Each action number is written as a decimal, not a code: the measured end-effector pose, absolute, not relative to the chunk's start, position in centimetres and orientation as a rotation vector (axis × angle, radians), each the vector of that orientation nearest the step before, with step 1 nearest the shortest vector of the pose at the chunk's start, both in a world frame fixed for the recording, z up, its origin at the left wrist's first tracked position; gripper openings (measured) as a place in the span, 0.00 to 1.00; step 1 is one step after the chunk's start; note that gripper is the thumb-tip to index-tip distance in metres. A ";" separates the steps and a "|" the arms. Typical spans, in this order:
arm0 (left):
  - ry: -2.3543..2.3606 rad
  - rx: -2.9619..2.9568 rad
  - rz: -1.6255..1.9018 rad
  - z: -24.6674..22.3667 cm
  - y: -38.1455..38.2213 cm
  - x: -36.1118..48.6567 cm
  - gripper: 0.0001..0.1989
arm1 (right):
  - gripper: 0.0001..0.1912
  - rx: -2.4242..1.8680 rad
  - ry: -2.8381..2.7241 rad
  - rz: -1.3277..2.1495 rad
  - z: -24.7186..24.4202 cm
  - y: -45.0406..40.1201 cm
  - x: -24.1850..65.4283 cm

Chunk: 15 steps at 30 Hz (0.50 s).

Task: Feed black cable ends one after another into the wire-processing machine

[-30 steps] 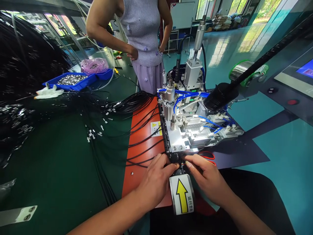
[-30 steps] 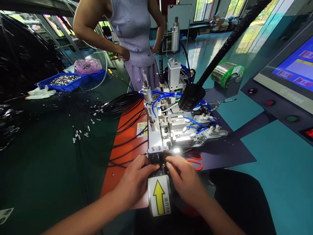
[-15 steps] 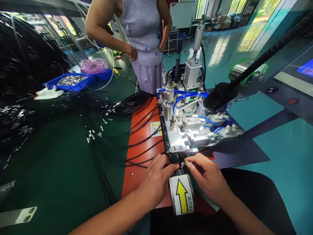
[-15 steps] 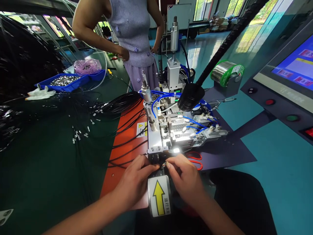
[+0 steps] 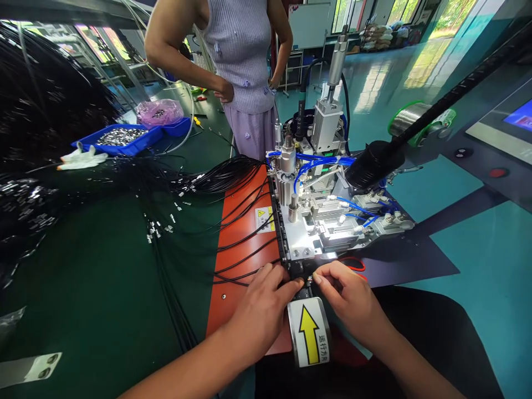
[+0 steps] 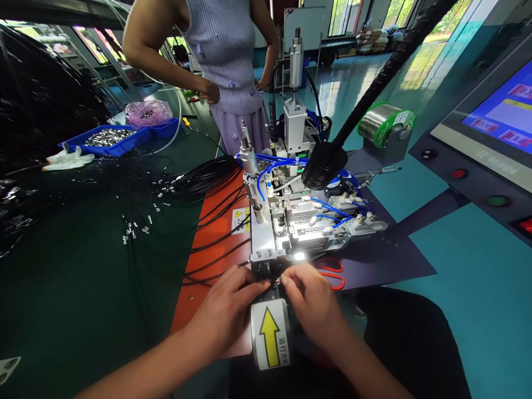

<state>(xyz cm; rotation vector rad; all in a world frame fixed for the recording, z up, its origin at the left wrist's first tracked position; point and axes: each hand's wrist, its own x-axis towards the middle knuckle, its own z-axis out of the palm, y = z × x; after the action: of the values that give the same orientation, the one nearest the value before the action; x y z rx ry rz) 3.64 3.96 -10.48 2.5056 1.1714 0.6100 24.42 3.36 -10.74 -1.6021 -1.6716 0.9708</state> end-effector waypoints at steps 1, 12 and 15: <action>1.170 2.528 0.594 -10.2 3.9 3.5 0.16 | 0.11 -1.611 -1.666 0.977 -10.8 3.4 24.4; 1.183 2.560 0.556 -9.1 3.9 3.1 0.11 | 0.12 -1.672 -1.542 1.172 -10.8 3.7 24.3; 1.229 2.560 0.520 -9.1 3.8 3.2 0.12 | 0.13 -1.666 -1.424 1.346 -11.1 4.0 24.3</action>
<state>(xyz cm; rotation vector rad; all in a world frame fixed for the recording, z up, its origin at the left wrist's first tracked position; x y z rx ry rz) 3.24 3.83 -9.10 2.5598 1.2291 0.5202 24.27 4.05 -11.06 -1.6665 -1.4242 1.3462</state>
